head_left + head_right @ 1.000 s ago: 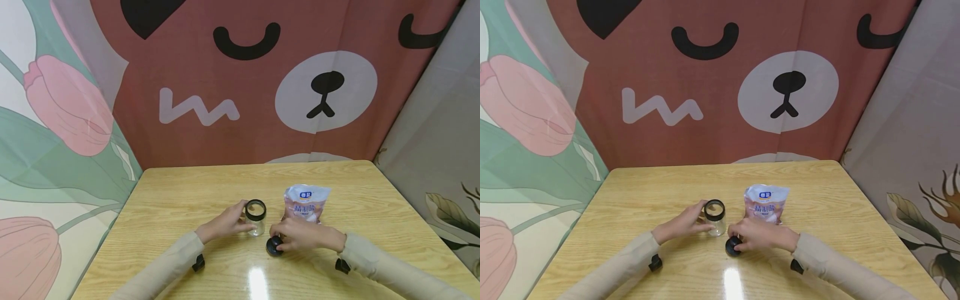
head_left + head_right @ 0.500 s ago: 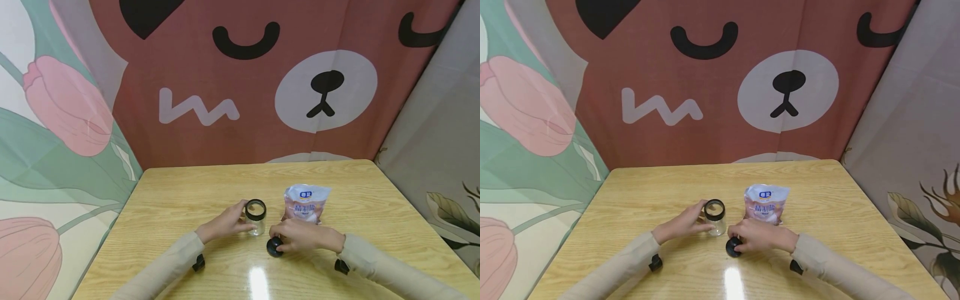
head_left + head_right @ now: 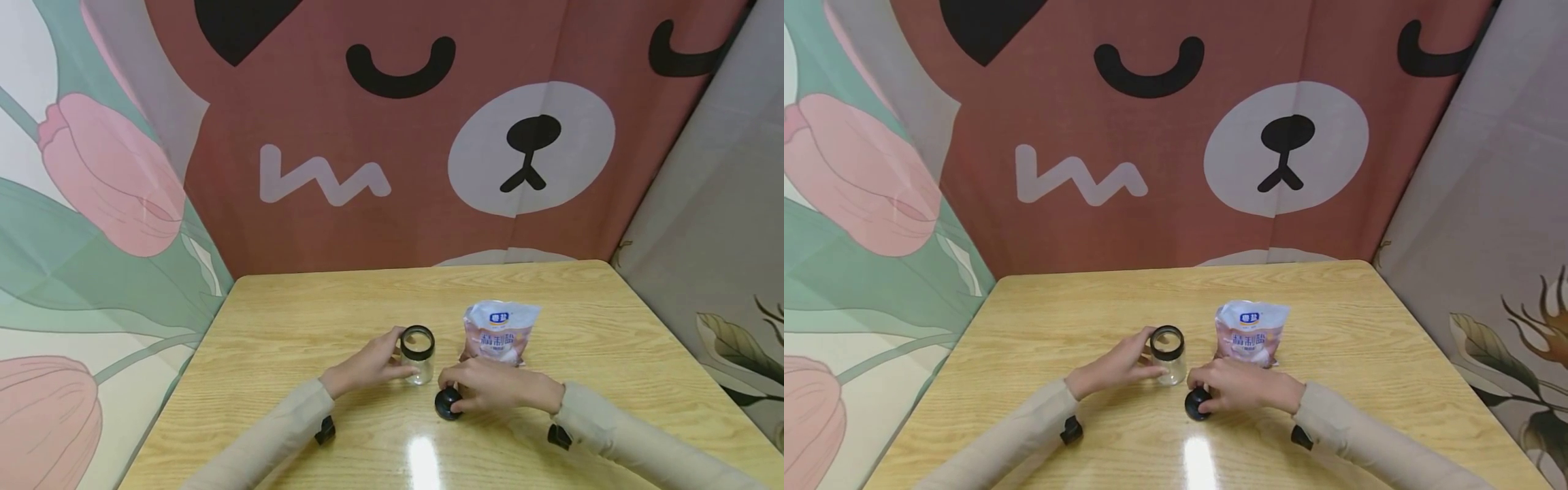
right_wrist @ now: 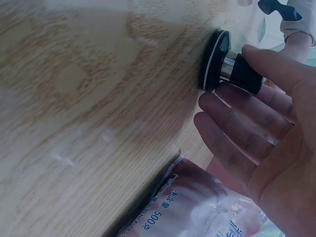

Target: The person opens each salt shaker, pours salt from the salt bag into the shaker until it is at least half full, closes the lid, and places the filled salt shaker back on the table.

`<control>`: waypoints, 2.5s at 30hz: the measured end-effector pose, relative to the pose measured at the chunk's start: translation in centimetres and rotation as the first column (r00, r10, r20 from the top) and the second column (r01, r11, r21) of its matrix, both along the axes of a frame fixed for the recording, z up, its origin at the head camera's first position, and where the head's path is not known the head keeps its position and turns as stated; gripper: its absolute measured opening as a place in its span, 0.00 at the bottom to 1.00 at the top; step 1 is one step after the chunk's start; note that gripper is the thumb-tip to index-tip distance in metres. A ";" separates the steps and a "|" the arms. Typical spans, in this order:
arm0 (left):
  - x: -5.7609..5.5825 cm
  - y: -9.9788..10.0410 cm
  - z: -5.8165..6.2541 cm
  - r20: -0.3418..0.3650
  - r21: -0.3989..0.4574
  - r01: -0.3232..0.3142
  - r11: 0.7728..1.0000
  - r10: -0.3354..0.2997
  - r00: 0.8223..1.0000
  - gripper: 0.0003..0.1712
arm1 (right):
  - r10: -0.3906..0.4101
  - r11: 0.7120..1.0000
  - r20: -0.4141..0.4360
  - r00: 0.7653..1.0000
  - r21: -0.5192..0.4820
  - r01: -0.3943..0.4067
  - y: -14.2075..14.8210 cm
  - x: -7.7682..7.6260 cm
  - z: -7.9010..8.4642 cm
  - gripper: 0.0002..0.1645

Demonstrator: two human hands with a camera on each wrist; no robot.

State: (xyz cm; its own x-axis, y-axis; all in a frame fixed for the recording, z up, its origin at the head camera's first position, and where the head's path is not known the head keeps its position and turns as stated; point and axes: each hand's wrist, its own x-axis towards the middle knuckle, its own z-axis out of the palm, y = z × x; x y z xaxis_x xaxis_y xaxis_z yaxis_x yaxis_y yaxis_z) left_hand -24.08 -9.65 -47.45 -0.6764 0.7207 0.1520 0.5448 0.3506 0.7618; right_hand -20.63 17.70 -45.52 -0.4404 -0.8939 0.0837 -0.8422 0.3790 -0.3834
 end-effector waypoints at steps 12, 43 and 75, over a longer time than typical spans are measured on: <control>0.1 0.1 -0.2 0.002 0.003 0.001 1.000 -0.001 1.000 0.38 | 0.005 1.000 -0.031 1.000 0.009 -0.005 0.3 0.2 0.0 0.19; 0.1 -0.1 -0.1 0.043 0.001 -0.017 1.000 0.017 0.999 0.37 | -0.025 0.991 -0.098 0.995 -0.131 0.012 0.9 0.1 1.2 0.11; 0.3 -0.2 -0.2 -0.006 -0.042 -0.076 0.996 0.075 0.997 0.46 | -0.011 0.940 -0.292 0.956 -0.328 -0.089 1.5 0.3 1.6 0.09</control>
